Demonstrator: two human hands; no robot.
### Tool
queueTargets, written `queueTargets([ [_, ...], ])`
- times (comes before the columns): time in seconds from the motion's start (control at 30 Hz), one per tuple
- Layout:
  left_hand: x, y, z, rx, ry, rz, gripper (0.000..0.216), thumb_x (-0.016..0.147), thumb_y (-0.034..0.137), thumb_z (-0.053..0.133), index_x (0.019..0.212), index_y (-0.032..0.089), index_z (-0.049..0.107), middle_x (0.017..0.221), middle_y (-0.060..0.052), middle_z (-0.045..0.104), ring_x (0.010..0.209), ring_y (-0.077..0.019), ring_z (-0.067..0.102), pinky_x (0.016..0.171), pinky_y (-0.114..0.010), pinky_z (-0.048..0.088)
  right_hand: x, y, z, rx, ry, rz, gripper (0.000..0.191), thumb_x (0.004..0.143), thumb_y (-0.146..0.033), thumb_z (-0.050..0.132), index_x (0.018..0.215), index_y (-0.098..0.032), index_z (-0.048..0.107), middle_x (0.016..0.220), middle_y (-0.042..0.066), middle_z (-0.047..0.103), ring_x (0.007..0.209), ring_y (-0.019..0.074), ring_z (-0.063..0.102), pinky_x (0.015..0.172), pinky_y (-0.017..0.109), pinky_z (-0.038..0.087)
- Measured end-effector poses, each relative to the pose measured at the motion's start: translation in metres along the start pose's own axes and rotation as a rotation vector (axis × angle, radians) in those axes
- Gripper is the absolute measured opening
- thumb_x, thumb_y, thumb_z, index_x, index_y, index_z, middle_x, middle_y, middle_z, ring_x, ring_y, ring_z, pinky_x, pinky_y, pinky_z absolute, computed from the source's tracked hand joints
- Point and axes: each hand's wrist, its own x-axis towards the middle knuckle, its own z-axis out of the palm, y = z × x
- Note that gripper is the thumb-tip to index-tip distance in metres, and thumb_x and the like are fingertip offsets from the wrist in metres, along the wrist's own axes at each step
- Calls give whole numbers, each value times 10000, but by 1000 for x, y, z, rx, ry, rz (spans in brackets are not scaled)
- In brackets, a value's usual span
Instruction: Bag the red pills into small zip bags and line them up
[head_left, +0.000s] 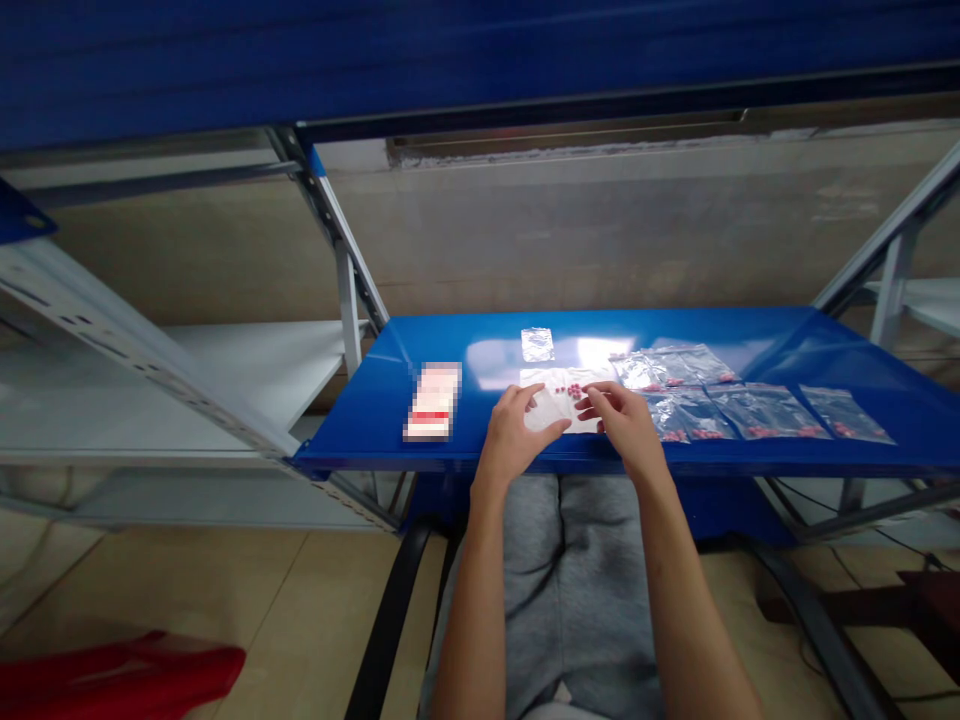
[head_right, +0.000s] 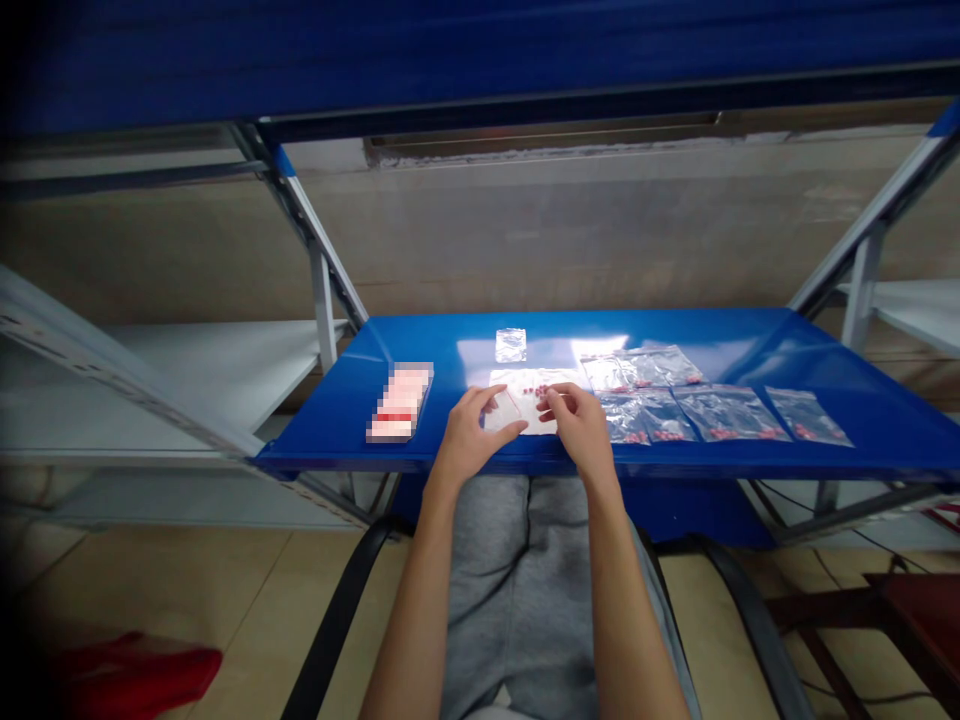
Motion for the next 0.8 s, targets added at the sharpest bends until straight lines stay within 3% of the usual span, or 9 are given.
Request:
queueTargets([
  [0.13,11,-8,-3,97,-7,36,586,792,350,860,1317,201,647,1102,-73,667,1024,-240,664,962,-399,530,14,12,-5,-293,130,-40,222,845,-356,587,930,-182,694,785,74,742,683,226,709,679,331,494],
  [0.37,15,-15,11,66,-80,24,569,763,301,881,1285,228,666,1155,-70,711,1053,-238,692,965,-387,543,26,22,4,-695,166,-115,153,870,-215,600,951,-197,729,808,61,736,786,231,680,783,332,462],
  [0.8,9,-17,12,61,-99,13,565,757,302,881,1277,225,674,1188,-74,725,1061,-239,697,966,-386,537,40,29,7,-818,114,-115,103,892,-252,651,870,-200,736,829,69,733,785,219,642,699,313,395],
])
